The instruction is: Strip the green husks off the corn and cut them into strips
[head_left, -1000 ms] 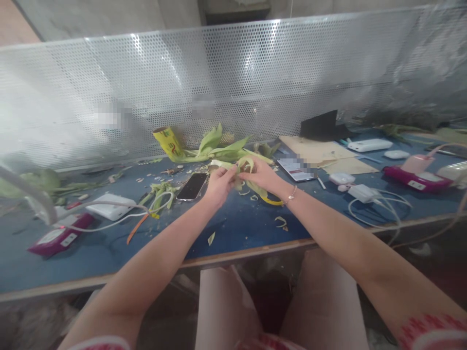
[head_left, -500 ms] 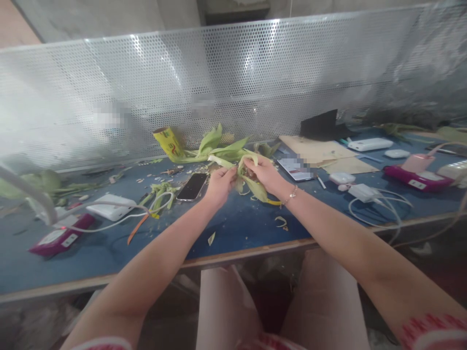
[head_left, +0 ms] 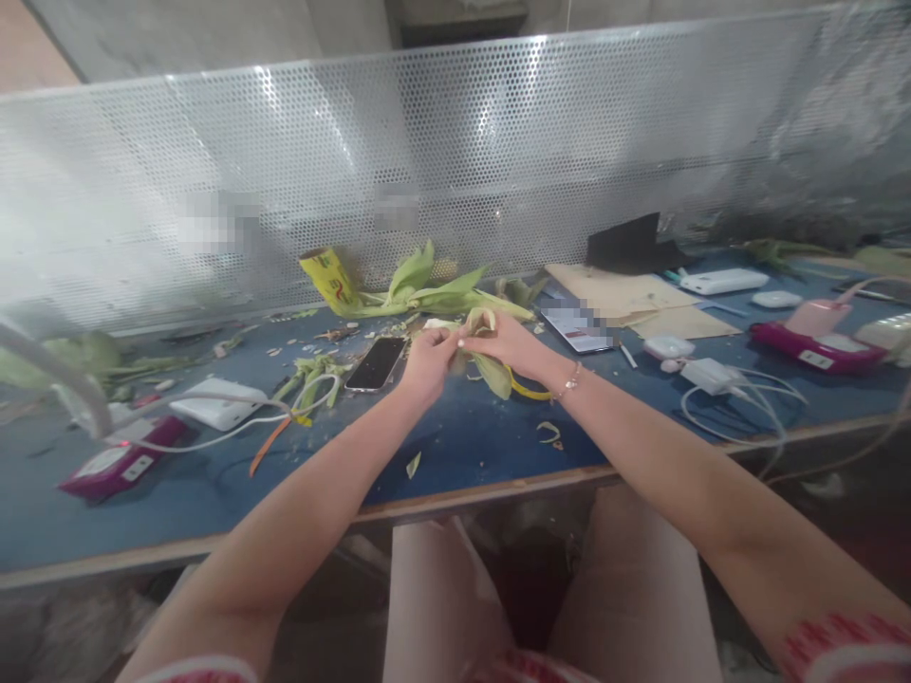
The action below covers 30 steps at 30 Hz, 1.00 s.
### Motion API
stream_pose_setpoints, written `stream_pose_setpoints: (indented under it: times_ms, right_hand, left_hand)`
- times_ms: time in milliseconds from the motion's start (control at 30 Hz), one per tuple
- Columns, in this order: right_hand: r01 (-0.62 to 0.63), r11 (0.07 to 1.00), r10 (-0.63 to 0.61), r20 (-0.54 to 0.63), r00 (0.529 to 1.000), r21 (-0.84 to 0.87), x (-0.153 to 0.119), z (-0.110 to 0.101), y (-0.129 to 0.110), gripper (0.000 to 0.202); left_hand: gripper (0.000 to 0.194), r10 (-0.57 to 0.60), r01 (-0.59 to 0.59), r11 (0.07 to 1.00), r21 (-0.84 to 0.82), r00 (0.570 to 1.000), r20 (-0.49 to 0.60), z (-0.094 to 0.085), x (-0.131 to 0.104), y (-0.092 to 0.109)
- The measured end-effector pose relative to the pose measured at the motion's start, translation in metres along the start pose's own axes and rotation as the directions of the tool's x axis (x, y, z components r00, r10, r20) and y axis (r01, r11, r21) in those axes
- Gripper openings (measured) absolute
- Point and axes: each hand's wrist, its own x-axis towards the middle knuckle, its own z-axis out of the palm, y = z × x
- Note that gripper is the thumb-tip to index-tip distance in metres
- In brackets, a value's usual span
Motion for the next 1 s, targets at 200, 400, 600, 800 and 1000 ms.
stream_pose_setpoints:
  times_ms: [200, 400, 600, 800, 1000]
  right_hand:
    - [-0.023, 0.995, 0.029, -0.065, 0.998, 0.094, 0.003, -0.001, 0.005, 0.024]
    - [-0.097, 0.953, 0.132, -0.109, 0.985, 0.286, 0.003, -0.002, 0.004, 0.022]
    - [-0.124, 0.898, 0.166, -0.064, 0.984, 0.421, 0.003, -0.003, -0.001, 0.023]
    - [-0.149, 0.869, 0.187, -0.036, 0.982, 0.472, 0.003, -0.005, -0.003, 0.026]
    - [-0.157, 0.872, 0.202, -0.048, 0.978, 0.464, 0.003, -0.005, -0.002, 0.032]
  left_hand:
    - [0.030, -0.036, 0.033, 0.982, -0.184, 0.999, -0.011, 0.003, -0.002, 0.008]
    - [0.022, 0.010, -0.003, 0.993, -0.118, 0.998, 0.061, 0.000, -0.002, 0.006]
    - [0.026, 0.024, -0.016, 0.995, -0.098, 0.997, 0.079, 0.000, -0.002, 0.005]
    - [0.026, 0.000, 0.013, 0.987, -0.159, 0.997, 0.078, 0.002, -0.002, 0.008]
    - [0.022, -0.004, 0.012, 0.992, -0.123, 0.998, 0.062, 0.000, 0.000, 0.004]
